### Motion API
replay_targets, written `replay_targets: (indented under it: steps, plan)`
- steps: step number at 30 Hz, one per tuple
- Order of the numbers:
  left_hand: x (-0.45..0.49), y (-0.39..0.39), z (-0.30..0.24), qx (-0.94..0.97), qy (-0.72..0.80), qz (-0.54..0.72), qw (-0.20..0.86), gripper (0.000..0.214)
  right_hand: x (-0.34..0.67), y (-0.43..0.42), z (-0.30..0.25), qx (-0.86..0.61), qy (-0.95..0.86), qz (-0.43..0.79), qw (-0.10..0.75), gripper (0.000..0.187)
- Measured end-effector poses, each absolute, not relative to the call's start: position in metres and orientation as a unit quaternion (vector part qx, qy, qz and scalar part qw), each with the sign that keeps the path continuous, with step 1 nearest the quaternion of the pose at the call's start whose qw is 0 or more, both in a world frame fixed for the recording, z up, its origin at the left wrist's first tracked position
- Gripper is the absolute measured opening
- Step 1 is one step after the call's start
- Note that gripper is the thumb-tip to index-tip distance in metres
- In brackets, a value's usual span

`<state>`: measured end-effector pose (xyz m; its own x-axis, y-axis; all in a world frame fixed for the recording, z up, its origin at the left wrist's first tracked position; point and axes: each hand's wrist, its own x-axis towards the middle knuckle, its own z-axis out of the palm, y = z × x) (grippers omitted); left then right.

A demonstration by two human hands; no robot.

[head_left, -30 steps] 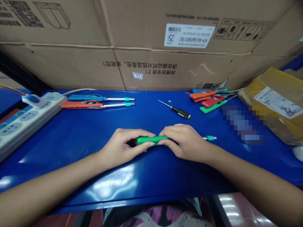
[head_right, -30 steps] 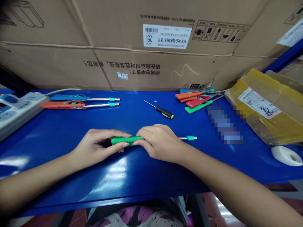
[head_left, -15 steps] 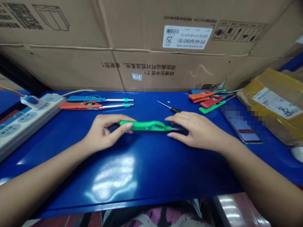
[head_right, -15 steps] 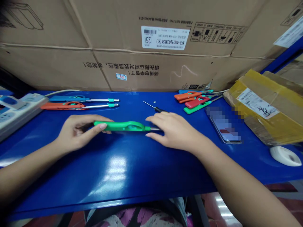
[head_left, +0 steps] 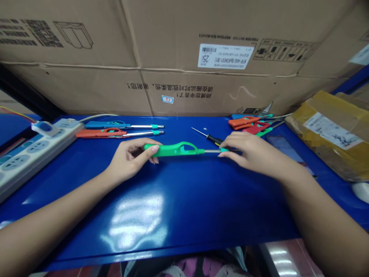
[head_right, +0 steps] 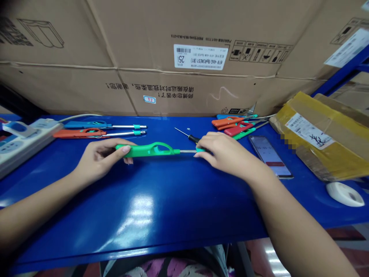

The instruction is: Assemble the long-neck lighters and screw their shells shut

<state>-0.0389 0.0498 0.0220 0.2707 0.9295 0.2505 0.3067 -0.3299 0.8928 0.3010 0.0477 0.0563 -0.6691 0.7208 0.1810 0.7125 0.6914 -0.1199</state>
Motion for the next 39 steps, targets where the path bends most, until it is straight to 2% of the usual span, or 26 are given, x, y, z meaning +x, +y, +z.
replay_targets:
  steps: [6,16,22,27,32,39]
  plan:
    - [-0.031,0.036,0.023,0.738,0.407,0.379,0.381,0.029,0.273,0.039,0.031,-0.317,-0.929,0.070,0.177,0.023]
    - [-0.033,0.038,0.025,0.726,0.410,0.389,0.392,0.029,0.262,0.040,0.014,-0.314,-0.921,0.037,0.229,0.025]
    - [-0.027,0.039,0.024,0.685,0.417,0.353,0.482,0.036,0.260,0.031,0.023,-0.369,-0.911,0.029,0.180,0.025]
    - [-0.022,0.032,0.021,0.701,0.432,0.309,0.476,0.031,0.259,0.026,0.030,-0.378,-0.913,0.069,0.137,0.026]
    - [-0.027,0.034,0.021,0.714,0.424,0.337,0.443,0.024,0.264,0.027,0.030,-0.369,-0.912,0.067,0.168,0.026]
    - [-0.026,0.033,0.025,0.706,0.420,0.335,0.462,0.021,0.265,0.025,0.030,-0.354,-0.913,0.013,0.201,0.024]
